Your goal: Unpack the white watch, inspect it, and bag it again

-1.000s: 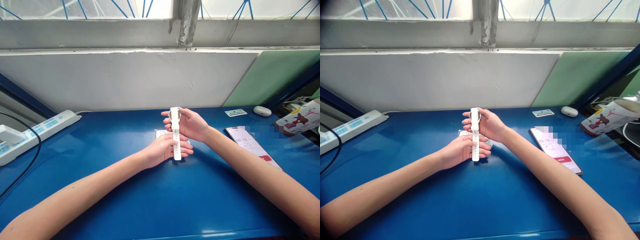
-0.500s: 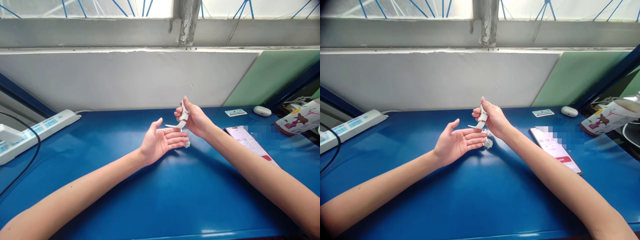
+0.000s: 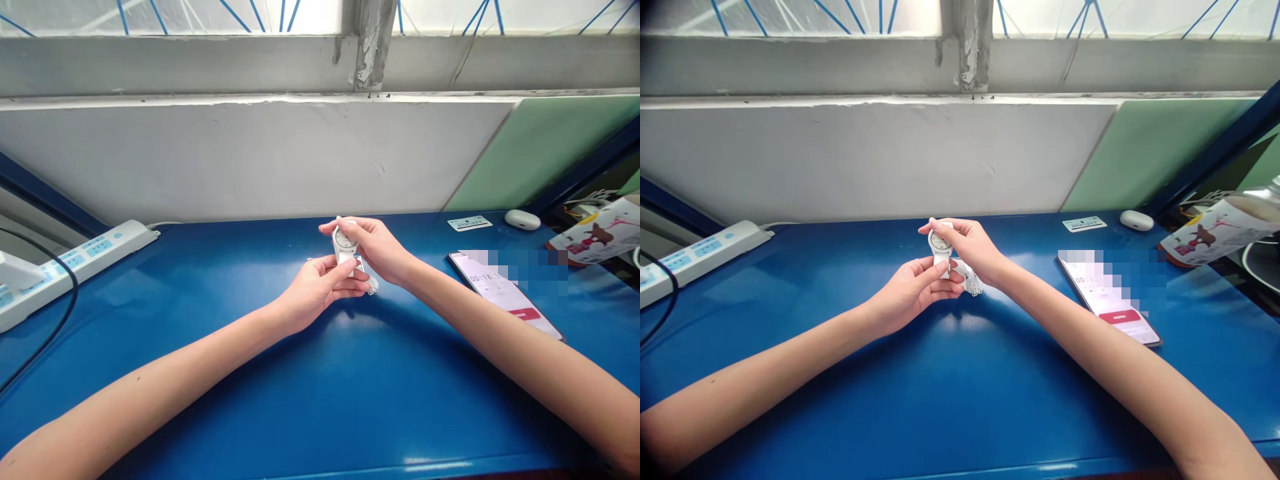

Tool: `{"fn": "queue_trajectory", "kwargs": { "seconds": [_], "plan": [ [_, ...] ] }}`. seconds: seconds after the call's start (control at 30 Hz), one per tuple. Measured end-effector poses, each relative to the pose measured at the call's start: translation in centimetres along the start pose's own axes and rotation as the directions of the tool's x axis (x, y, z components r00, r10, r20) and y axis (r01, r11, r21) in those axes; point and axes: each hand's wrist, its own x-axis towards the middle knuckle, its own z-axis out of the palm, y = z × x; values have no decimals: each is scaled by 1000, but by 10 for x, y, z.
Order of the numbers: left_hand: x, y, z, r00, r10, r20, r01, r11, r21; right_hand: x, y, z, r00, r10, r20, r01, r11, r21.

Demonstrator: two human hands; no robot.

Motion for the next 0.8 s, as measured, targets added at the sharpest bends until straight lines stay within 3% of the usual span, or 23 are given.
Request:
{"fn": "queue_trajectory", "kwargs": {
  "seconds": [0.17,0.47,0.57,0.7,0.8],
  "plan": [
    [-2,0,3,998,-42,45,40,999,33,-1,3,0,992,93,84,-99,992,76],
    [-4,0,8,996,-76,46,73,995,61,-1,-1,0,997,70,34,-71,997,15],
    [-5,1,10,996,-78,43,74,993,94,-1,-1,-1,994,105,26,-107,990,93],
    [-7,-1,11,986,-144,79,130,979,156,0,-7,-3,954,243,178,-289,903,317],
    [-7,-3,10,981,-171,87,156,975,157,0,-15,-7,919,269,289,-371,840,396]
  ]
}}
